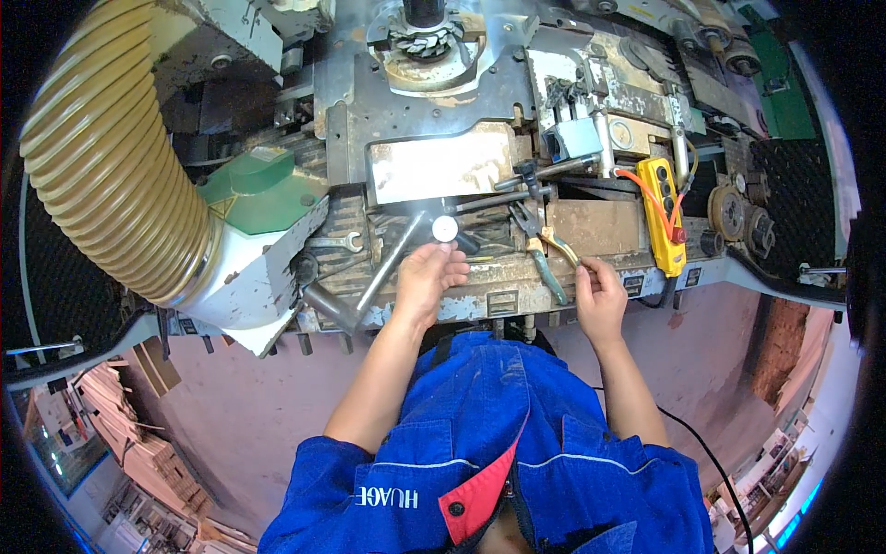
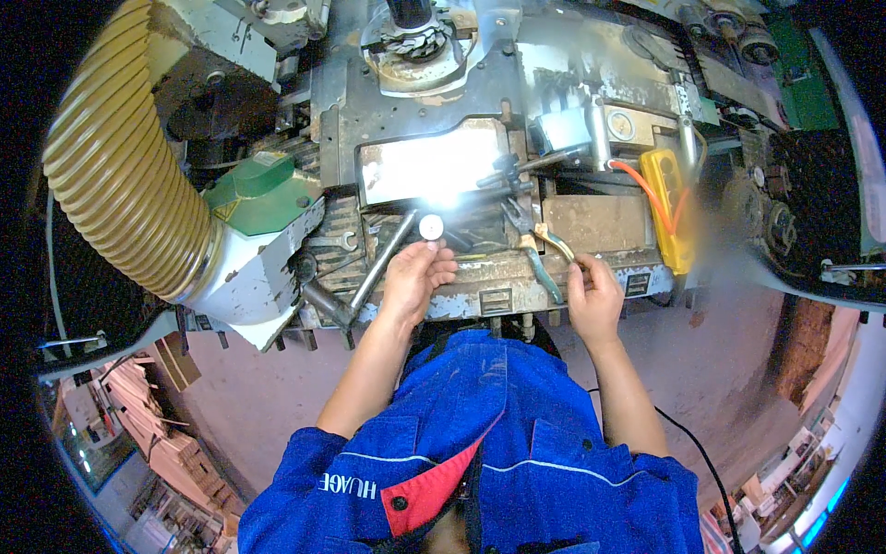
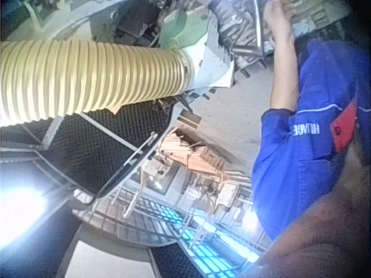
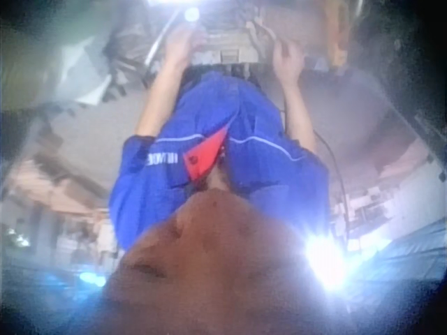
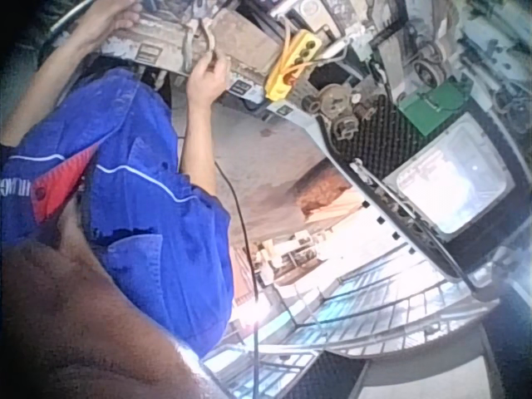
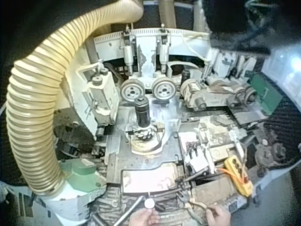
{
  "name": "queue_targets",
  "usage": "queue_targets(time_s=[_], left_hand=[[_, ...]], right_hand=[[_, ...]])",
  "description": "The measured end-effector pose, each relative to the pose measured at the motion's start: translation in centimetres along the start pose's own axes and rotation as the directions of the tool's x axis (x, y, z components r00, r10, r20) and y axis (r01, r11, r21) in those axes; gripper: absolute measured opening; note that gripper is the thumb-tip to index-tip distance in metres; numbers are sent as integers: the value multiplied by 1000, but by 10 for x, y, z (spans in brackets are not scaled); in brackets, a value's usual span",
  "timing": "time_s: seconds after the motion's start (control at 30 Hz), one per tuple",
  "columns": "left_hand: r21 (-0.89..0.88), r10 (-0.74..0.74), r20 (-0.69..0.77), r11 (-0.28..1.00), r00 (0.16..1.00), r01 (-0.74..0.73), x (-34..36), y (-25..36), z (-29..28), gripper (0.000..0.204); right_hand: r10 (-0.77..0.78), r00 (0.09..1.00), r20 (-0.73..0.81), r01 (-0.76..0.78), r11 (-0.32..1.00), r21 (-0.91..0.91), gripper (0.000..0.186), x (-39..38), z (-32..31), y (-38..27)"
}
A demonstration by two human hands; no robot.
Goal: The person adjusts components inside a large woodworking machine using pliers, then walks through a warehouse to operate a control panel, feeds a wooden board into the machine, and checks the results.
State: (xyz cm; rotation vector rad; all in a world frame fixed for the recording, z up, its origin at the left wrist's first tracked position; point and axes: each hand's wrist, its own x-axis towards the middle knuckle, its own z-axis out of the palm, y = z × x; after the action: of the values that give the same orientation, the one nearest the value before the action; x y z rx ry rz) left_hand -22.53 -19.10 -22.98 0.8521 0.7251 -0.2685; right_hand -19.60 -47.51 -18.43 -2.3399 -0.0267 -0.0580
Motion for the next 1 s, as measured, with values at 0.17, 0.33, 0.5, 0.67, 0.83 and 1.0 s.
queue_targets(time_s=[0.17, 0.33, 0.5, 0.67, 0.83, 1.0], left_hand=[[-15, -10, 22, 1000, 1000, 10, -1, 1, -2, 18], [-123, 38, 77, 992, 996, -28, 9, 12, 8, 25], [-214, 36, 80, 977, 996, -18, 29, 22, 11, 22], [-151, 64, 55, 987, 996, -55, 30, 20, 13, 23], [-170, 59, 46, 984, 997, -51, 32, 23, 14, 23], [-144, 116, 43, 984, 992, -109, 31, 27, 15, 28]], right_hand=[[35, 999, 34, -36, 999, 35, 16, -4, 3, -2], [60, 997, 48, -64, 995, 78, 16, -4, 7, 0], [13, 998, 68, -15, 999, 33, 17, 2, 9, -8], [26, 997, 68, -30, 997, 65, 13, 3, 7, -10], [40, 997, 64, -44, 997, 65, 13, 1, 7, -7], [29, 997, 75, -31, 999, 38, 14, 2, 4, -13]])
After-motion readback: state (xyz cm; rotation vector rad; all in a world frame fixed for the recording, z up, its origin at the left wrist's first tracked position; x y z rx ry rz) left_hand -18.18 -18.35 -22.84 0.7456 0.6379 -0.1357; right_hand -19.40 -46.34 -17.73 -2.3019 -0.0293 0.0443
